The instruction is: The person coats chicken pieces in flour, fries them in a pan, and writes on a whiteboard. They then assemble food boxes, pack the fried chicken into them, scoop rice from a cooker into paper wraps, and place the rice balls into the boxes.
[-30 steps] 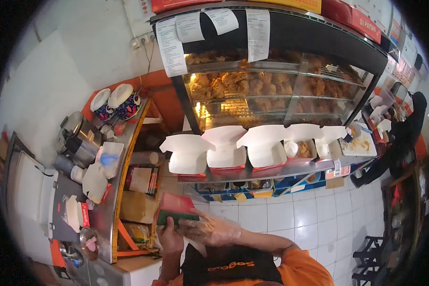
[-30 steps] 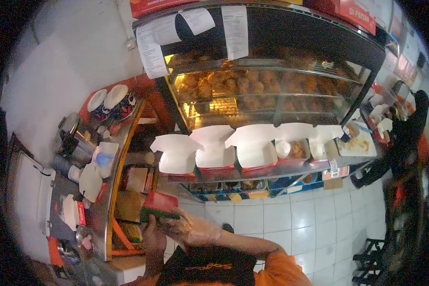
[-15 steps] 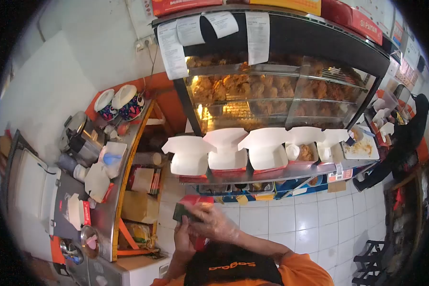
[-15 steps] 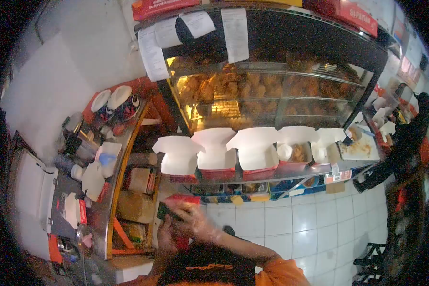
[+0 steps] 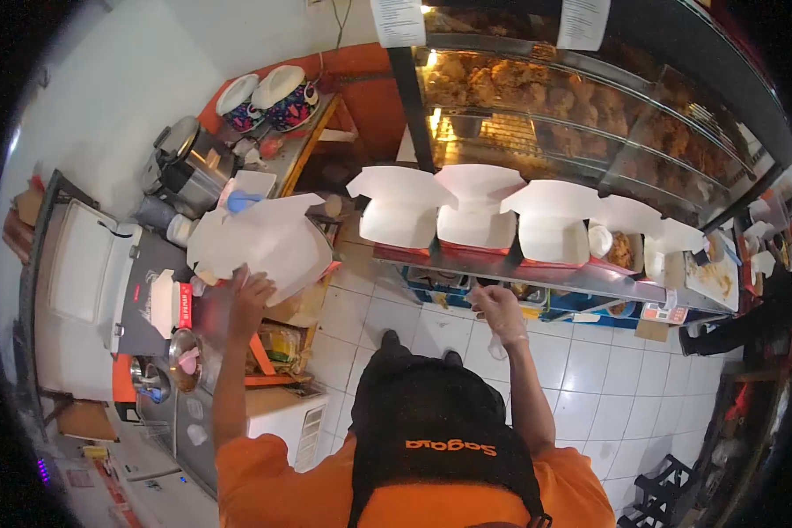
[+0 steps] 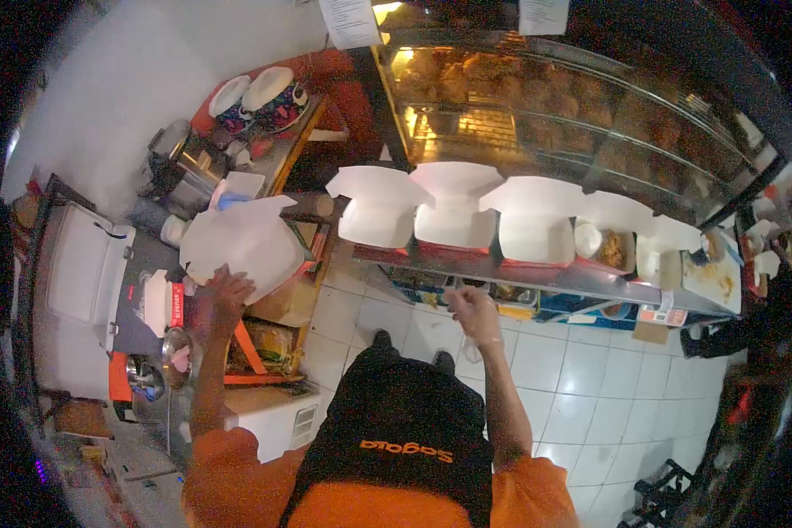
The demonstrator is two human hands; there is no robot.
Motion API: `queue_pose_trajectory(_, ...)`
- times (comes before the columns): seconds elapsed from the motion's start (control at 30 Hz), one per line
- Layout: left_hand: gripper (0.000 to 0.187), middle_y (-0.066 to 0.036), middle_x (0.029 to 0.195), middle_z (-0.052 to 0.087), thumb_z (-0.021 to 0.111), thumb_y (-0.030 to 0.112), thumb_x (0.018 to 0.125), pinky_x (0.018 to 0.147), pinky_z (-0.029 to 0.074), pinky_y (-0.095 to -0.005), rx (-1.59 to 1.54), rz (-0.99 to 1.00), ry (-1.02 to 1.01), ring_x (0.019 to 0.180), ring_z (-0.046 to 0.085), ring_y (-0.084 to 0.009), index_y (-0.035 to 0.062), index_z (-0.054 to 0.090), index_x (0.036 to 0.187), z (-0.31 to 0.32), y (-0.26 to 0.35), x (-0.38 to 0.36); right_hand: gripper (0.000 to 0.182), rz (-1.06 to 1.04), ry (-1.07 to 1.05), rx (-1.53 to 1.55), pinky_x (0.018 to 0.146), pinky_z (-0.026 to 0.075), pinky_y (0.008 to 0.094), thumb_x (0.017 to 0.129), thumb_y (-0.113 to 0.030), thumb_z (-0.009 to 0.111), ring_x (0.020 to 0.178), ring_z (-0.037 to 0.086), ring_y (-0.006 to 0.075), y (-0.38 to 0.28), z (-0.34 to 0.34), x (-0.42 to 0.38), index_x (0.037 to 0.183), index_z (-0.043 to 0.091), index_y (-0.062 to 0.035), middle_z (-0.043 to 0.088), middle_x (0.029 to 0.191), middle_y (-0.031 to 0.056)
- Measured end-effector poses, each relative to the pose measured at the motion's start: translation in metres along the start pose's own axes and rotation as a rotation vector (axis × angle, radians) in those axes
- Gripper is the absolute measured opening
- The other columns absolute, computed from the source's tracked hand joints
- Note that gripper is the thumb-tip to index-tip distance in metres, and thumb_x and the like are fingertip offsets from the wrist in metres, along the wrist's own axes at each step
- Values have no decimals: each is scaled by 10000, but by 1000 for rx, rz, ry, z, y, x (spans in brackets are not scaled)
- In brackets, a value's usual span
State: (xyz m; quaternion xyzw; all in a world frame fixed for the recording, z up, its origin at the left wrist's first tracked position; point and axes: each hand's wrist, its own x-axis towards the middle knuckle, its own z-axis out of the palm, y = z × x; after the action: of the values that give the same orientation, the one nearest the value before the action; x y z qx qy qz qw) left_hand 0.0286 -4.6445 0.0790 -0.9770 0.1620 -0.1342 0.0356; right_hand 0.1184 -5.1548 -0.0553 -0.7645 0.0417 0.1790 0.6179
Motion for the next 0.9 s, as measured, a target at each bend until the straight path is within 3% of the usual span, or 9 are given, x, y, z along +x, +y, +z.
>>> queue_pose_trajectory(0.07, 185, -60, 1077, 725, 626, 85, 784, 1130, 367, -489, -10, 2, 39, 1164, 627, -237, 61, 744, 924, 40, -65, -4, 402, 114, -8, -88, 661, 522, 284, 939, -389, 719, 688, 647, 110, -11, 24, 27, 819, 732, -6, 715, 732, 73)
queue_pose_trajectory(0.23, 218, -83, 1114, 703, 605, 40, 782, 1079, 429, -450, -65, -12, 139, 1178, 612, -261, 47, 744, 949, 40, -121, 100, 575, -192, 226, -575, 561, 527, 407, 947, -488, 664, 573, 686, 228, -35, 99, 103, 677, 685, 19, 693, 637, 127)
queue_pose_trajectory(0.33, 249, -93, 1135, 695, 590, 19, 792, 1060, 456, -430, -50, 38, 130, 1199, 596, -276, 32, 742, 989, 43, -133, 137, 552, 191, 84, -280, 540, 533, 402, 957, -447, 654, 560, 689, 226, -34, 109, 129, 699, 675, 40, 696, 654, 155)
queue_pose_trajectory(0.4, 264, -96, 1145, 693, 584, 13, 801, 1052, 469, -422, -19, 144, 110, 1208, 590, -282, 24, 740, 1014, 64, -146, 153, 466, 218, 157, -128, 469, 526, 357, 968, -373, 648, 517, 670, 213, -22, 104, 130, 719, 666, 20, 688, 664, 167)
queue_pose_trajectory(0.53, 335, -129, 1182, 695, 594, -33, 796, 1073, 470, -461, -230, 192, -61, 1183, 608, -313, 35, 756, 1081, 145, -159, 125, 417, -262, 593, -632, 604, 580, 417, 965, -329, 620, 542, 686, 285, 28, 100, 124, 781, 722, 31, 706, 714, 214)
queue_pose_trajectory(0.57, 318, -135, 1145, 700, 598, -32, 795, 1059, 478, -467, -303, 239, 2, 1165, 619, -324, 30, 757, 1062, 201, -178, 105, 426, -25, 526, -471, 665, 590, 409, 961, -338, 623, 570, 693, 308, 36, 102, 133, 801, 716, 45, 710, 767, 235)
queue_pose_trajectory(0.67, 273, -114, 1100, 704, 630, -5, 778, 1036, 486, -453, -351, 297, -60, 1141, 626, -318, 38, 754, 1018, 187, -148, 110, 417, -123, 673, -684, 618, 598, 392, 962, -327, 640, 578, 713, 273, 19, 108, 123, 801, 718, 50, 713, 728, 207)
queue_pose_trajectory(0.73, 259, -97, 1089, 705, 646, 14, 765, 1026, 488, -441, -360, 318, -60, 1132, 625, -313, 54, 753, 997, 195, -164, 107, 402, -60, 682, -302, 541, 589, 368, 962, -304, 650, 578, 719, 231, 49, 115, 137, 788, 720, 52, 697, 661, 146)
queue_pose_trajectory(0.9, 274, -79, 1064, 706, 658, 21, 727, 1029, 473, -433, -455, 375, -146, 1124, 618, -312, 76, 748, 979, 195, -156, 110, 375, 35, 781, -337, 574, 594, 363, 950, -296, 646, 584, 713, 225, 22, 124, 134, 785, 729, 31, 696, 649, 134)
